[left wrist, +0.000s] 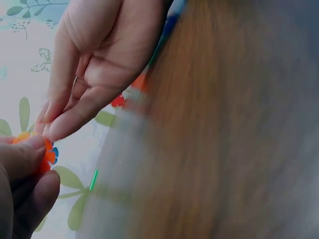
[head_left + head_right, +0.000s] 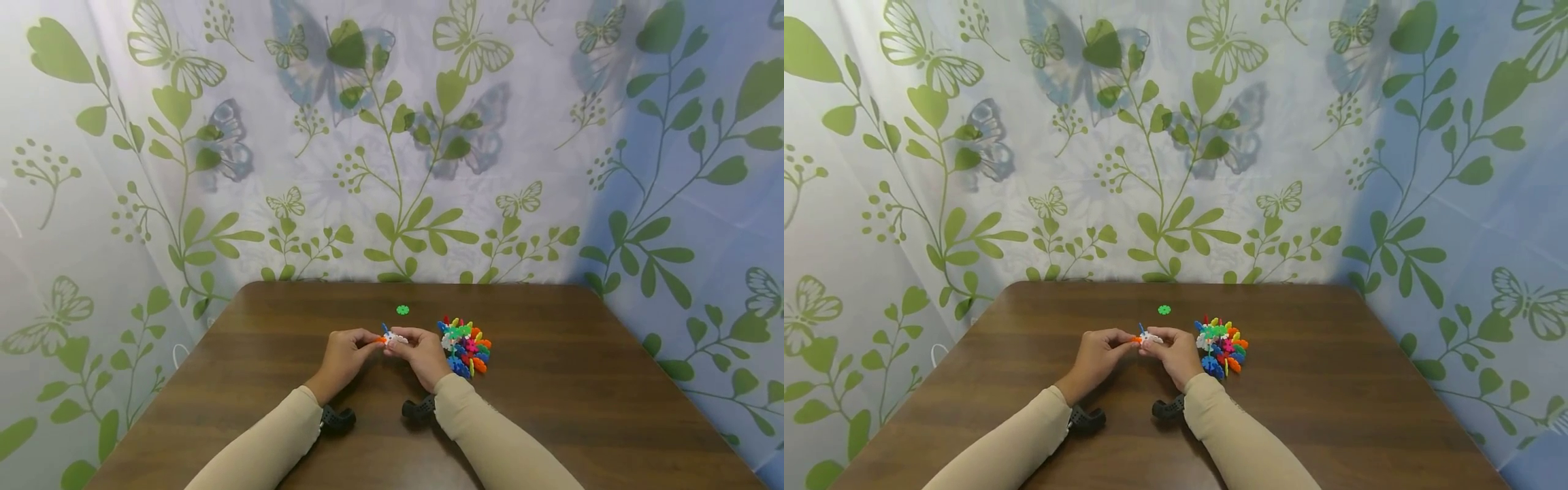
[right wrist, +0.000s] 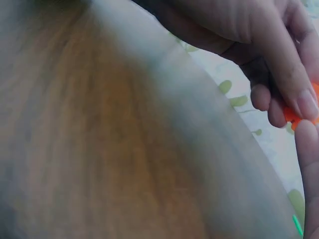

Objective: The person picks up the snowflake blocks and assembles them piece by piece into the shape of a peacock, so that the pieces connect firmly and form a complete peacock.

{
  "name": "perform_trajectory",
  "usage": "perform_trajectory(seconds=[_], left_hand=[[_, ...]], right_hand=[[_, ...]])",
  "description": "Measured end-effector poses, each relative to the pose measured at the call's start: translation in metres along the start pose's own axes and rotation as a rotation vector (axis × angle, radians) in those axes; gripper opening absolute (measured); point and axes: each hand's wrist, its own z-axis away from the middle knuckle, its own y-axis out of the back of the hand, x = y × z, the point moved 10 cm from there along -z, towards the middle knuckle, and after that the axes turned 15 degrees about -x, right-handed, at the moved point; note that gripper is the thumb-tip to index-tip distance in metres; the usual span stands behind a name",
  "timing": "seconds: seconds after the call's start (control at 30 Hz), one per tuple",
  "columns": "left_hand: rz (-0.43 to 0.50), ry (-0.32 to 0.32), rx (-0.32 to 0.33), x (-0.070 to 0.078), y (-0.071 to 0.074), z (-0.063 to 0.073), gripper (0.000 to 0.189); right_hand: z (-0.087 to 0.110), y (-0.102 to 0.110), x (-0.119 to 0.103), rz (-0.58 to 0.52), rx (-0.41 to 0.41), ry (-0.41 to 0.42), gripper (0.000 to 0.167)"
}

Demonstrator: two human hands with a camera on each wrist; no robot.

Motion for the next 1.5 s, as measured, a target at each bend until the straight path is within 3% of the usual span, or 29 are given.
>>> perform_trajectory(seconds=[0.3,0.47,0.63,0.8,1.07,1.3,1.5], left_hand=[[0.043,-0.017,0.058,0.000,0.002,0.001,0.011],[0.075,0.029,0.046,-0.003,-0.001,0.001,0.010],[0.065,0.047,0.018,-0.004,-0.003,0.000,0.009],[0.031,0.028,-0.021,-0.003,-0.005,-0.003,0.010],[-0.053,-0.081,-0.032,0.006,-0.002,-0.005,0.013],[-0.172,-0.192,-0.069,0.015,-0.008,0.000,0.015],[-0.145,-0.201,-0.062,0.011,-0.006,0.001,0.014]], right_hand=[[-0.002,0.000,0.003,-0.095,0.016,0.016,0.041],[-0.002,-0.001,0.004,-0.124,0.015,0.001,0.040],[0.000,0.001,0.001,-0.076,0.017,-0.007,0.039],[0.001,0.000,-0.002,0.006,0.008,-0.001,0.040],[-0.006,-0.009,-0.009,0.218,-0.051,0.048,0.042],[-0.004,-0.020,-0.019,0.432,-0.051,0.167,0.044],[-0.005,-0.028,-0.031,0.625,-0.078,0.201,0.046]])
